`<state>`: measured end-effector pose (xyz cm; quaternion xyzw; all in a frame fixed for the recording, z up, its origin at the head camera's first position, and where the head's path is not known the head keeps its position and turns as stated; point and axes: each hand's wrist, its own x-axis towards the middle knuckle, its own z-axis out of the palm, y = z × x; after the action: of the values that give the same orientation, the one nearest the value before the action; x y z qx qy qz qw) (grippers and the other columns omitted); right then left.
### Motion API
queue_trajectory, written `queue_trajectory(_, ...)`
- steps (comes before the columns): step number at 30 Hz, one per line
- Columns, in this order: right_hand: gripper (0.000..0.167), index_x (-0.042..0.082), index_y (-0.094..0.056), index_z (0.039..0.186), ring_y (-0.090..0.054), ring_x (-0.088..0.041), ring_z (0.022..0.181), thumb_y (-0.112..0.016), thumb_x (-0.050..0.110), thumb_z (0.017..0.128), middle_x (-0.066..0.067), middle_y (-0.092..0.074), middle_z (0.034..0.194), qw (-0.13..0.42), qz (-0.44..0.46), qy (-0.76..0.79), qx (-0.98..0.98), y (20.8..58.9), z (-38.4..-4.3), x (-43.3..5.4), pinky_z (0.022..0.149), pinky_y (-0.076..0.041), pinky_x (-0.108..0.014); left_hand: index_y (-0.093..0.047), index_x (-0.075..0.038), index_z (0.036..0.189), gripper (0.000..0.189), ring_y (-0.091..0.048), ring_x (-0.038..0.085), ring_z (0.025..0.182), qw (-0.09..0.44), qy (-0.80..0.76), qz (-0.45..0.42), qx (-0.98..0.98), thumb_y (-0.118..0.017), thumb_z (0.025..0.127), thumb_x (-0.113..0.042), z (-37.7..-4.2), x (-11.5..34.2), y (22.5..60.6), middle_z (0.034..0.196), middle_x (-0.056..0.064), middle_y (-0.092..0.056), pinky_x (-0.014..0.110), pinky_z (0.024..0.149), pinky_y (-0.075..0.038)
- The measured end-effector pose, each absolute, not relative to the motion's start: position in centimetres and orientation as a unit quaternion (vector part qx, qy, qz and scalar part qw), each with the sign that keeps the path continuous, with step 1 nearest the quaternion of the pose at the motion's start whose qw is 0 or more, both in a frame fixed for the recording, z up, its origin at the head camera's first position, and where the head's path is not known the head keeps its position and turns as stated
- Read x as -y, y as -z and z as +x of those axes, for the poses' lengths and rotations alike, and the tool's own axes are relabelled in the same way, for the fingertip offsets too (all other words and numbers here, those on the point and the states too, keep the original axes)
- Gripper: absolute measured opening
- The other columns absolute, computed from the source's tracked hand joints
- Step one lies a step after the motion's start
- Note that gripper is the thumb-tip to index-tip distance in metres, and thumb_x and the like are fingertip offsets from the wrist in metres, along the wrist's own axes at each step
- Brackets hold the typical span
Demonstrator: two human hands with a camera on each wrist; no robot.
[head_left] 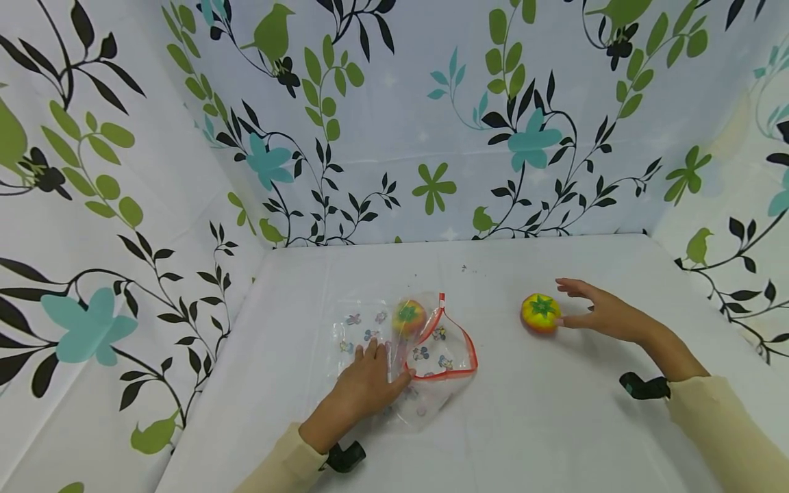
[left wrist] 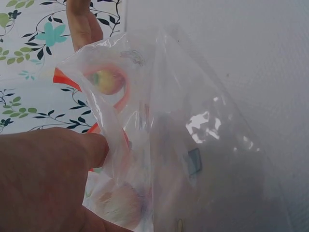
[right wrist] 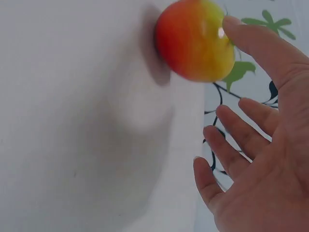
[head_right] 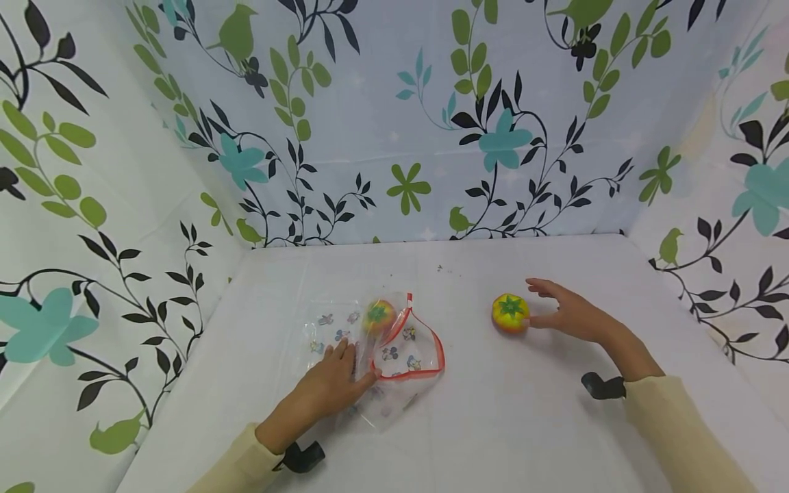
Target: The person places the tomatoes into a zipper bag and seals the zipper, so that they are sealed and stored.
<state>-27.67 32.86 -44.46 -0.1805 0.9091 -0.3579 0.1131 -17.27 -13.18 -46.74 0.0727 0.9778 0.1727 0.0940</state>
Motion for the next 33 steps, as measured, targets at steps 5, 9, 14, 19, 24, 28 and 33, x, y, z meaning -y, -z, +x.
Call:
queue_trajectory(5, 0.084, 0.004, -0.032, 0.163, -0.033, -0.055, 0.147, -0.074, 0.034, 0.097, -0.030, -0.038, 0.162, 0.136, -0.181, 0.365, -0.903, 45.3, -27.8, -33.6, 0.108, -0.031, -0.081, -0.044, 0.009, 0.154, 0.091, -0.038, 0.055, 0.149, 0.091, -0.171, 0.074, -0.978, -0.063, 0.098, -0.060, -17.3, 13.2, 46.8, 0.164, 0.027, -0.040, 0.067, 0.102, -0.049)
queue_trajectory(9, 0.083, 0.005, -0.033, 0.162, -0.033, -0.055, 0.147, -0.075, 0.034, 0.097, -0.030, -0.038, 0.162, 0.151, -0.186, 0.370, -0.898, 45.8, -27.9, -33.6, 0.107, -0.032, -0.082, -0.045, 0.009, 0.153, 0.090, -0.038, 0.055, 0.149, 0.089, -0.171, 0.075, -0.978, -0.063, 0.098, -0.060, -17.2, 13.2, 46.7, 0.164, 0.027, -0.040, 0.068, 0.102, -0.049)
queue_trajectory(14, 0.084, 0.005, -0.035, 0.162, -0.034, -0.055, 0.146, -0.076, 0.035, 0.095, -0.030, -0.038, 0.162, 0.153, -0.189, 0.365, -0.899, 46.3, -28.0, -33.3, 0.107, -0.032, -0.083, -0.046, 0.009, 0.153, 0.090, -0.038, 0.055, 0.149, 0.090, -0.168, 0.074, -0.979, -0.062, 0.098, -0.060, -17.2, 13.1, 46.6, 0.164, 0.028, -0.040, 0.068, 0.104, -0.048)
queue_trajectory(19, 0.083, 0.006, -0.038, 0.161, -0.036, -0.054, 0.146, -0.077, 0.038, 0.094, -0.031, -0.040, 0.161, 0.153, -0.179, 0.359, -0.903, 46.6, -28.2, -33.0, 0.107, -0.032, -0.082, -0.045, 0.009, 0.153, 0.090, -0.038, 0.055, 0.149, 0.088, -0.168, 0.073, -0.979, -0.062, 0.098, -0.061, -17.2, 13.1, 46.7, 0.164, 0.028, -0.040, 0.068, 0.104, -0.048)
queue_trajectory(24, 0.082, 0.005, -0.040, 0.159, -0.037, -0.053, 0.145, -0.076, 0.040, 0.095, -0.031, -0.043, 0.159, 0.151, -0.167, 0.353, -0.908, 46.8, -28.2, -32.8, 0.108, -0.032, -0.081, -0.045, 0.009, 0.153, 0.091, -0.039, 0.055, 0.149, 0.087, -0.165, 0.073, -0.980, -0.062, 0.098, -0.061, -17.1, 13.1, 46.7, 0.164, 0.027, -0.040, 0.068, 0.103, -0.049)
queue_trajectory(28, 0.080, 0.004, -0.041, 0.158, -0.038, -0.053, 0.145, -0.076, 0.040, 0.095, -0.031, -0.045, 0.157, 0.145, -0.166, 0.349, -0.911, 46.9, -28.1, -32.7, 0.108, -0.032, -0.081, -0.045, 0.010, 0.153, 0.090, -0.038, 0.055, 0.149, 0.087, -0.168, 0.075, -0.979, -0.061, 0.098, -0.061, -17.1, 13.1, 46.7, 0.163, 0.028, -0.040, 0.067, 0.104, -0.048)
queue_trajectory(33, 0.078, 0.003, -0.043, 0.157, -0.039, -0.053, 0.144, -0.075, 0.040, 0.096, -0.031, -0.047, 0.156, 0.139, -0.161, 0.351, -0.912, 46.9, -28.1, -32.4, 0.108, -0.032, -0.081, -0.045, 0.011, 0.152, 0.090, -0.038, 0.055, 0.149, 0.082, -0.173, 0.077, -0.979, -0.061, 0.099, -0.060, -17.1, 13.2, 46.8, 0.163, 0.029, -0.041, 0.067, 0.106, -0.047)
